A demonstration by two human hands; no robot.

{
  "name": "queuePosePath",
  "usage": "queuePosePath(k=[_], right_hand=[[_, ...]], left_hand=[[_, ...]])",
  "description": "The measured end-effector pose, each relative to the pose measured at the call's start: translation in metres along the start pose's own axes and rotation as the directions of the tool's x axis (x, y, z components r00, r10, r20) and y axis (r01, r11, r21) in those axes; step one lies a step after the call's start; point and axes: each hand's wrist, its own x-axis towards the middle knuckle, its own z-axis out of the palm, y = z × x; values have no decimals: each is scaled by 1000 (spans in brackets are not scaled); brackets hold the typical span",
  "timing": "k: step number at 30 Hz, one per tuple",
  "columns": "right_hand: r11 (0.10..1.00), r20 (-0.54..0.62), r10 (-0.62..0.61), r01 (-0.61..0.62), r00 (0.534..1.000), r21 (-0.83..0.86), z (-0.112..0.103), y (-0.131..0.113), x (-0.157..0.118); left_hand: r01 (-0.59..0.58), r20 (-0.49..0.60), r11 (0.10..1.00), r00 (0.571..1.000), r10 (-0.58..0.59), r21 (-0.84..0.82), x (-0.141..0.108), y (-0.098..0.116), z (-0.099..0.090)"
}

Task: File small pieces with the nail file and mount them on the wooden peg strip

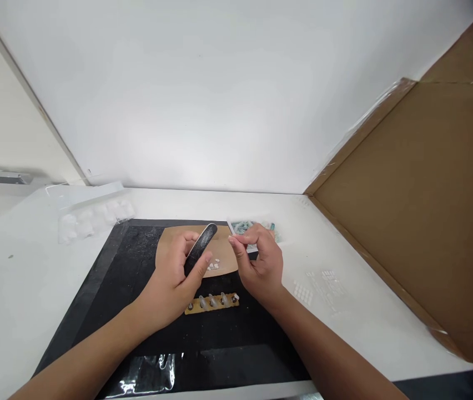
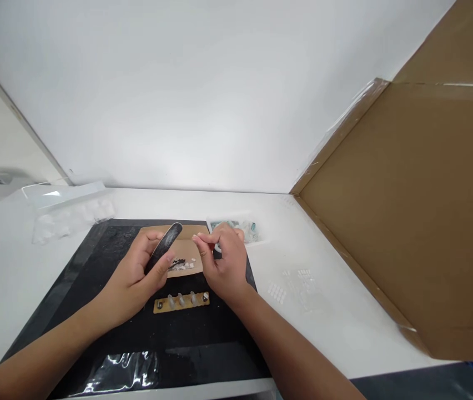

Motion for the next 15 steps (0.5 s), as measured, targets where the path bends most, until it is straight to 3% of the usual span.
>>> queuePosePath(k=[6,10,15], right_hand=[[999,12,-44,43,999,19,1,-3,-1],[998,33,-51,50,998,29,0,-1,-2],[998,62,-40,36,997,55,1,-6,-4]], left_hand=[[142,108,988,985,-136,-56,1,-1,-4],[190,213,976,963,-164,-104,3,1,-6],[194,249,978,953,-171,-70,1,0,-3]])
